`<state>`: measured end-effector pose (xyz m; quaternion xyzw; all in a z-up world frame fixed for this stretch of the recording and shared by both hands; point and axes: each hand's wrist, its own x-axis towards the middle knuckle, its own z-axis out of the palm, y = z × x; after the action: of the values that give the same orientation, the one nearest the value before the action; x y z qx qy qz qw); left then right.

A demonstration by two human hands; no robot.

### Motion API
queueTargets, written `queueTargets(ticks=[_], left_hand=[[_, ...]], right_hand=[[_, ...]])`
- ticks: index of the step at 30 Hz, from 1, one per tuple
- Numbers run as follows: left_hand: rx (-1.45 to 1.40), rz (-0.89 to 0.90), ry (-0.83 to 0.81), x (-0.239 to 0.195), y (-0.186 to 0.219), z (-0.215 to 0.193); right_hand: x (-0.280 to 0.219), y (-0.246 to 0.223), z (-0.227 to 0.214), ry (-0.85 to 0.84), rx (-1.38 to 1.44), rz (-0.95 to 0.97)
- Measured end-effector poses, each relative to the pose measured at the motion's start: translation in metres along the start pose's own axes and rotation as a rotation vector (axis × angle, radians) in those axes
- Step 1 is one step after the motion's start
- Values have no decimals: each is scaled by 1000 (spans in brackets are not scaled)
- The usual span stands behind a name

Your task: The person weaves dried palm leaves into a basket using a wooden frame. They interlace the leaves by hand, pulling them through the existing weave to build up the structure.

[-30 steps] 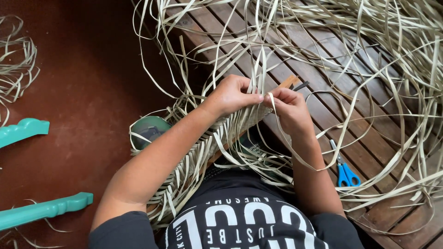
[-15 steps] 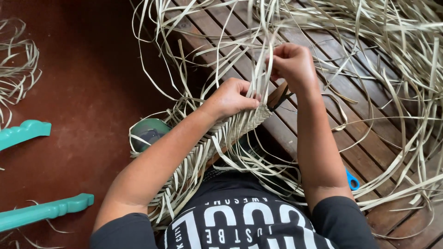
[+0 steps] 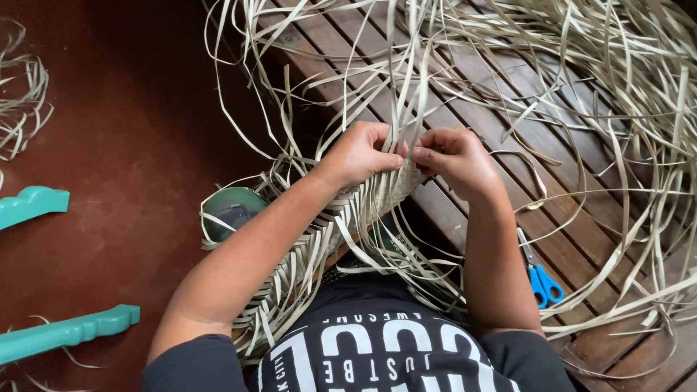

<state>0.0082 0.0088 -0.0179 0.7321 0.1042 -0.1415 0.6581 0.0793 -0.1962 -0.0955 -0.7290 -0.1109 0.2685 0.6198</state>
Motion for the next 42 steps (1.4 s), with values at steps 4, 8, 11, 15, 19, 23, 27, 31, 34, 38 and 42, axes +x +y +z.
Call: queueTargets(ticks=[4,8,11,15,19,23,27,31,34,38,42], left_hand=[[11,28,2,-3,7,0],[109,46,7,0,8,-2],[174,60,25,4,4,-2],[219,74,40,3,2,-2],[244,76,18,1,7,-3],[406,74,-20,-2,8,-14],[604,117,-42,-2,12,-32],[646,100,-68,-8,18,-39],[627,46,-98,-13,25,-41],[583,41,-125,-15,25,-42],[544,33,-171,-16,24,-38]], right_hand=[[2,0,10,43,12,-15],[-4,1,10,106,-46,-127],[-19,-5,9,83,-92,-127],[-36,-20,19,91,-24,-175],[-32,12,21,141,-41,-191],[-33,11,22,154,-138,-214],[-41,-11,32,135,-129,-186],[-42,-23,40,136,-121,-196],[-38,-17,40,153,-68,-221],[-36,-20,45,119,71,-173],[-32,-3,43,131,144,-160]])
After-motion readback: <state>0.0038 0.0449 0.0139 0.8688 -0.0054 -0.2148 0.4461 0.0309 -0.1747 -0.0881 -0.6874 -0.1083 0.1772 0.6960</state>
